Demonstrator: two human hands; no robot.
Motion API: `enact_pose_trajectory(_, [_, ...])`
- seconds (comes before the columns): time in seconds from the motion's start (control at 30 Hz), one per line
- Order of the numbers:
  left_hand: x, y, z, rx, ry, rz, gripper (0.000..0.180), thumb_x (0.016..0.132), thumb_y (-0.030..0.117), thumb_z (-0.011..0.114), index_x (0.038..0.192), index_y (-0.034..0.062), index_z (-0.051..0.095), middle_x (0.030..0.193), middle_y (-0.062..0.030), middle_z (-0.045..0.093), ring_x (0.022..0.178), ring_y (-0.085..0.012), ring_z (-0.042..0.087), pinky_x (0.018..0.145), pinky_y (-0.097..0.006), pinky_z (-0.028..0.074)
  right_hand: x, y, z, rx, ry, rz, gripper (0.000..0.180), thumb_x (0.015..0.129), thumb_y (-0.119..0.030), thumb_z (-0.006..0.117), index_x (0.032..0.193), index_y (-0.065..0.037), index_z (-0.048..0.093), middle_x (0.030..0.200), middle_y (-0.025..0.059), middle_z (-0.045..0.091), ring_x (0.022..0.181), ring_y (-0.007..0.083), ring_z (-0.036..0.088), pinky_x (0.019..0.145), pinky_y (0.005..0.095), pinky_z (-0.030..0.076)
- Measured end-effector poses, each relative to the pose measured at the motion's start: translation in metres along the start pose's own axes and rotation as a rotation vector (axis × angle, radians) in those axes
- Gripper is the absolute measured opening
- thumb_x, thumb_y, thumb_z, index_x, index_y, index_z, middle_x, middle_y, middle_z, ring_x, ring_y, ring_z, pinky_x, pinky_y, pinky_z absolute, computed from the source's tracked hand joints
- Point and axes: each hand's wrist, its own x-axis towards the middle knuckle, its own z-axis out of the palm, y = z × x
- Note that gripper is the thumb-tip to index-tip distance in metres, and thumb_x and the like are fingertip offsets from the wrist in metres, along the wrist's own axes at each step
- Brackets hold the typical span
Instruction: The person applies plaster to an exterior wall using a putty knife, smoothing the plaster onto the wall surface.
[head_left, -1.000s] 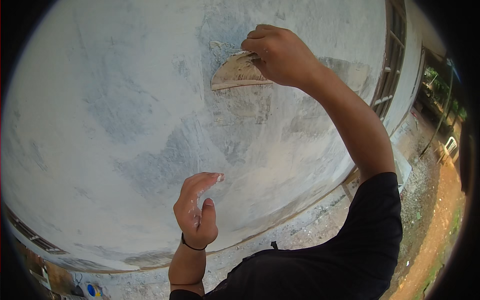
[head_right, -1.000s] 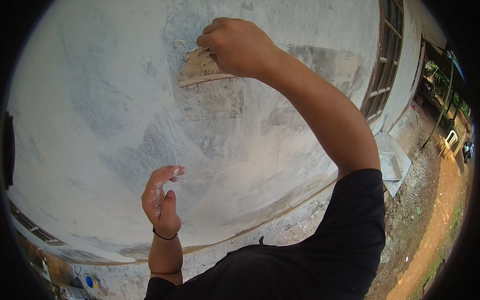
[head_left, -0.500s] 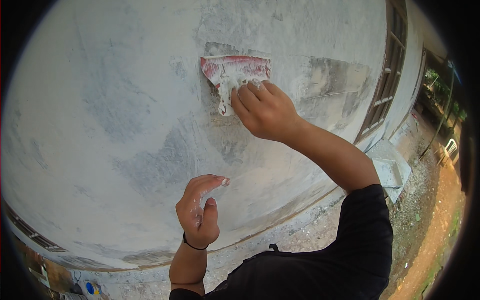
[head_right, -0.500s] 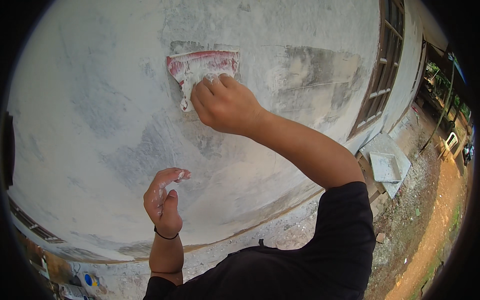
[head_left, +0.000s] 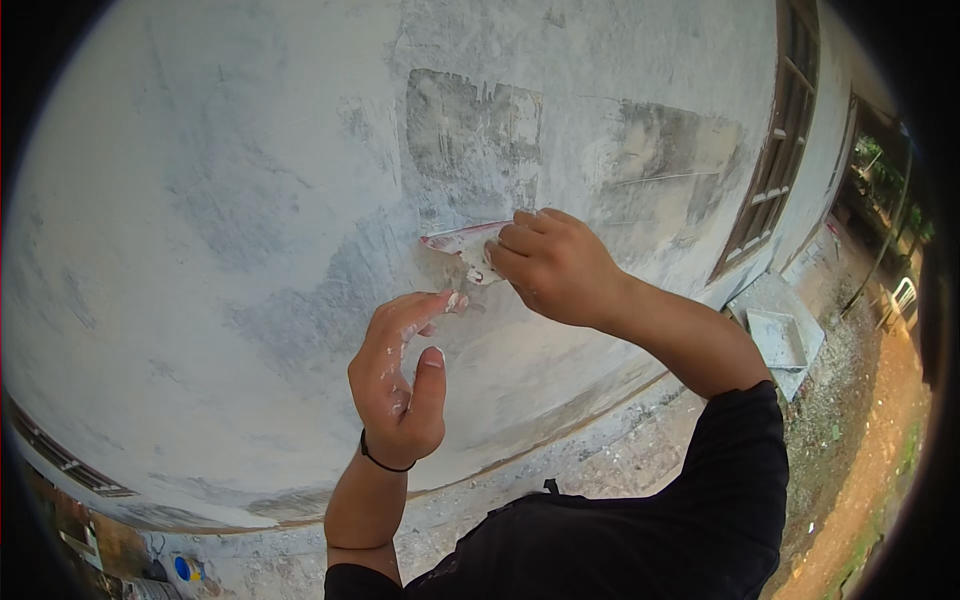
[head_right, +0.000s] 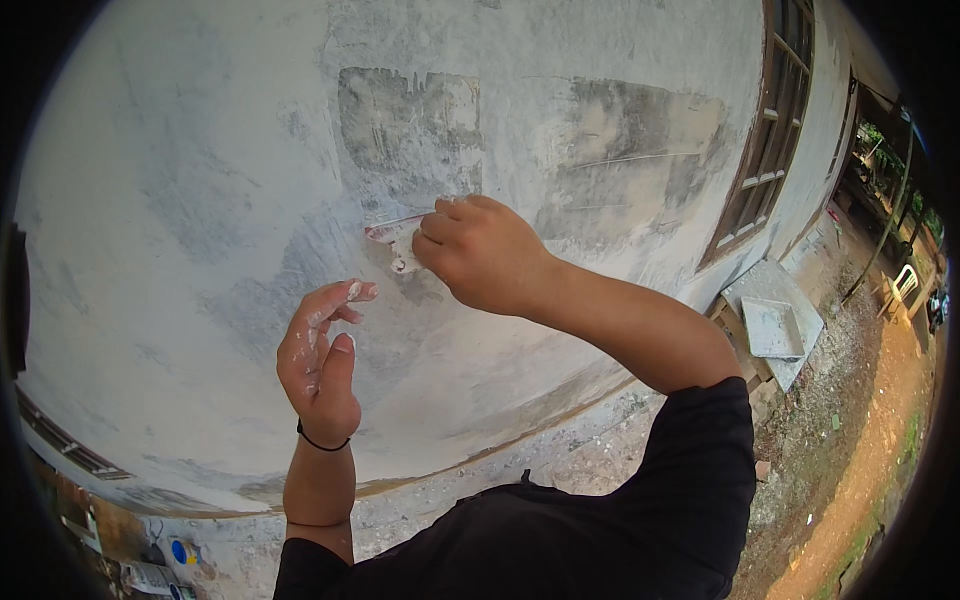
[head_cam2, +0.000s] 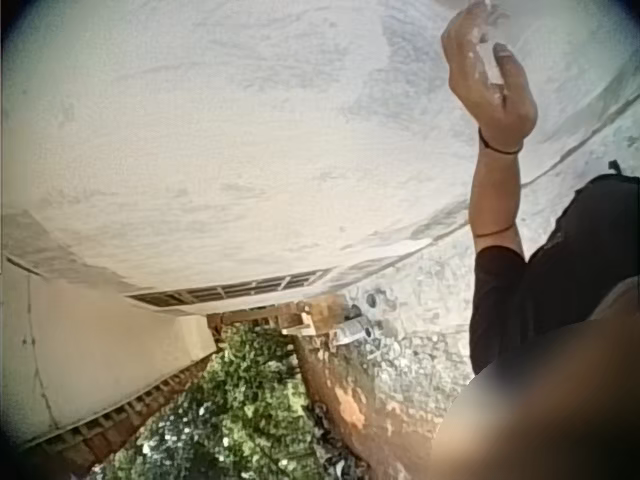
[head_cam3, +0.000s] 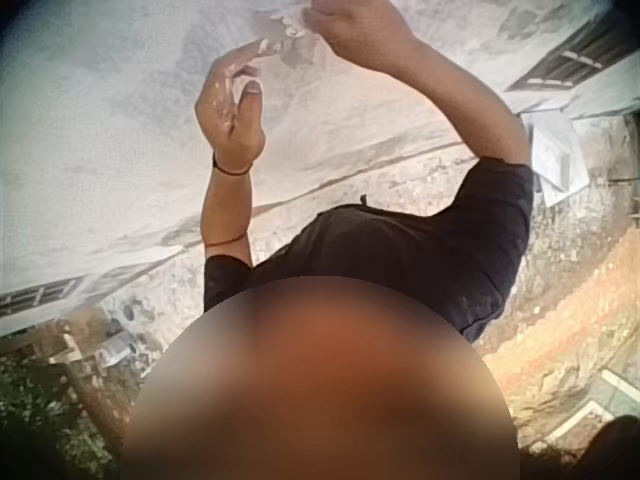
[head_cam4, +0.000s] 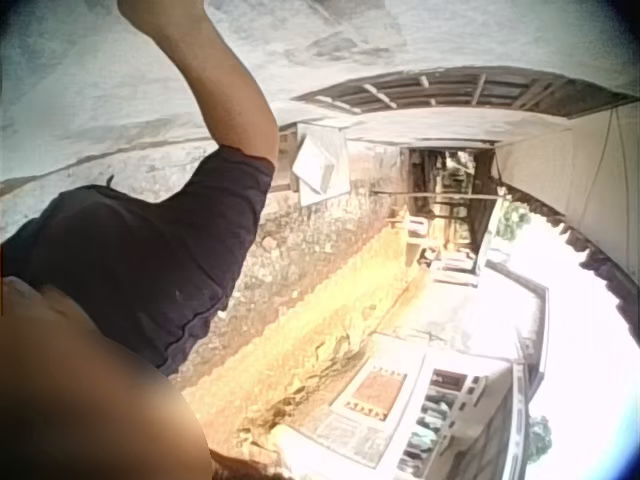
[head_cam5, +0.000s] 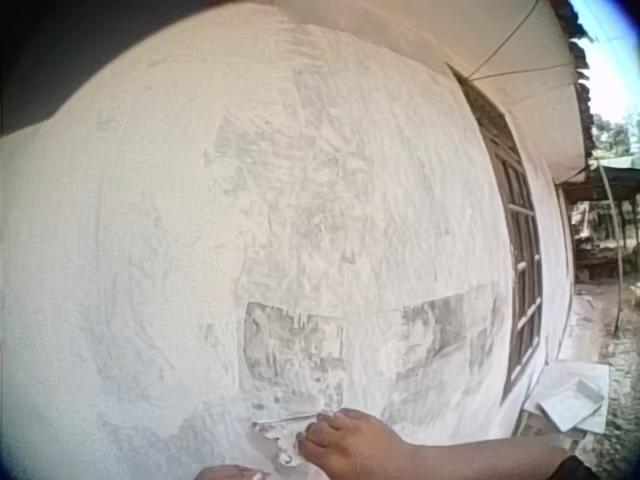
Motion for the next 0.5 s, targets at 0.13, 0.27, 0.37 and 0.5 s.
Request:
enact_pose_trajectory(0.13, [0.005, 0.002, 0.001, -0.053, 0.039, 0.007, 0.034, 0.081, 0.005, 0.045, 0.112, -0.0065, 0.054, 0.105, -0.0187, 0.06, 0.095, -0.0251, 0.058, 0.076, -0.033, 0.042, 0.039, 0.047, -0.007, 0.092, -0.125, 0.174, 0.019, 0.063, 0.0, 0.067, 0.081, -0.002, 0.065, 0.078, 0.0078, 0.062, 0.078, 0.0253, 0.059, 0.069, 0.0343, 0.05])
enact_pose_trajectory(0.27, [-0.001, 0.002, 0.0, -0.053, 0.045, 0.022, 0.037, 0.075, 0.0, 0.042, 0.109, -0.0067, 0.055, 0.104, -0.0196, 0.06, 0.094, -0.0257, 0.058, 0.075, -0.033, 0.042, 0.075, 0.076, -0.008, -0.069, -0.065, 0.199, 0.023, 0.064, 0.0, 0.066, 0.087, -0.002, 0.066, 0.086, 0.0098, 0.065, 0.085, 0.0256, 0.061, 0.075, 0.0343, 0.051])
enact_pose_trajectory(0.37, [0.001, 0.003, -0.003, -0.008, -0.018, 0.087, 0.044, 0.065, -0.004, 0.038, 0.105, -0.007, 0.056, 0.102, -0.0201, 0.061, 0.094, -0.0266, 0.058, 0.075, -0.033, 0.042, 0.09, 0.09, -0.021, -0.157, 0.05, 0.248, 0.025, 0.064, -0.001, 0.066, 0.089, -0.002, 0.066, 0.09, 0.0106, 0.065, 0.089, 0.026, 0.061, 0.076, 0.0346, 0.051])
enact_pose_trajectory(0.5, [0.003, 0.007, -0.008, 0.009, -0.001, 0.102, 0.049, 0.057, -0.004, 0.035, 0.101, -0.0075, 0.056, 0.1, -0.0212, 0.061, 0.093, -0.0276, 0.058, 0.075, -0.034, 0.042, 0.101, 0.091, -0.062, -0.097, -0.008, 0.313, 0.022, 0.065, -0.003, 0.064, 0.086, -0.003, 0.067, 0.084, 0.0144, 0.064, 0.083, 0.0284, 0.061, 0.073, 0.0349, 0.05])
